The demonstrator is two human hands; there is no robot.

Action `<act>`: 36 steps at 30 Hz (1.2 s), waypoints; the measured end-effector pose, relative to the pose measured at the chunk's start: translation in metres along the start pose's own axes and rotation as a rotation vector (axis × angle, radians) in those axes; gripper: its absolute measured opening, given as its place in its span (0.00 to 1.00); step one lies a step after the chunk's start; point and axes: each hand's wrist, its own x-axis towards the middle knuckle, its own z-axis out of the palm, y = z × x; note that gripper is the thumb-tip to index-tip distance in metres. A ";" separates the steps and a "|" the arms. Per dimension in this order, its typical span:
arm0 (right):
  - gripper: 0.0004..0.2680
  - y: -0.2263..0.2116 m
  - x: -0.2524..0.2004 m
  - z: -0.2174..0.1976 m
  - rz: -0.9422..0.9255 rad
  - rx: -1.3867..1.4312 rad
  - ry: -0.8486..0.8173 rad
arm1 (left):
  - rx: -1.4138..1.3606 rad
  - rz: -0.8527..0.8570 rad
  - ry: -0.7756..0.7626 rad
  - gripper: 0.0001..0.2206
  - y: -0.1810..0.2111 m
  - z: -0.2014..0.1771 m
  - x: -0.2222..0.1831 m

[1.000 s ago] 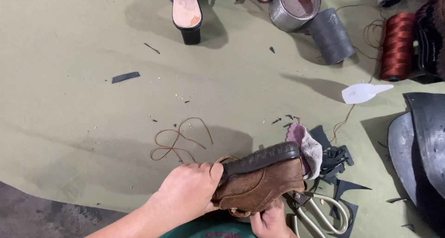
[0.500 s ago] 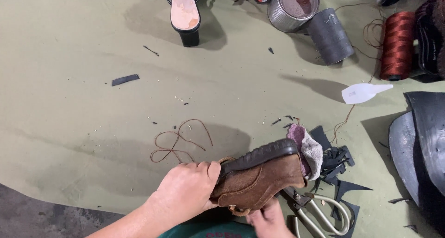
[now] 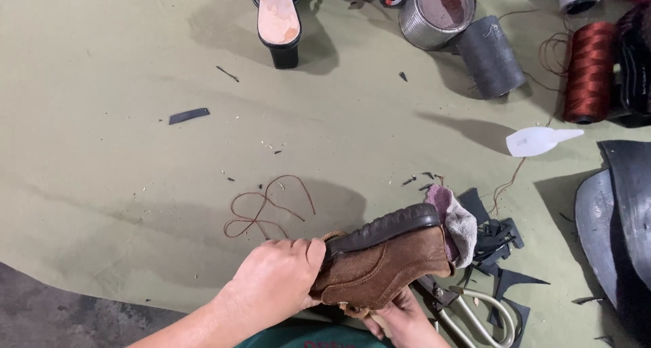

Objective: The person is sewing the sole of a brown leather boot using a needle and thread, then wipes the shoe with a cloth.

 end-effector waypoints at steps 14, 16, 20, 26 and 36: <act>0.17 -0.037 -0.003 0.016 -0.506 -0.808 0.058 | -0.008 0.015 0.140 0.37 -0.009 -0.021 0.004; 0.21 -0.037 -0.008 0.020 -0.388 -0.773 0.051 | -0.047 0.013 0.171 0.35 -0.009 -0.032 0.003; 0.18 -0.044 -0.008 0.029 -0.371 -0.756 0.154 | 0.130 0.018 0.396 0.43 0.005 -0.047 0.004; 0.13 -0.038 -0.007 0.030 -0.502 -0.913 0.341 | 0.148 -0.270 0.389 0.41 0.051 -0.038 0.008; 0.08 -0.034 -0.003 0.029 -0.739 -1.131 0.383 | 0.190 -0.149 0.334 0.40 0.050 -0.019 0.006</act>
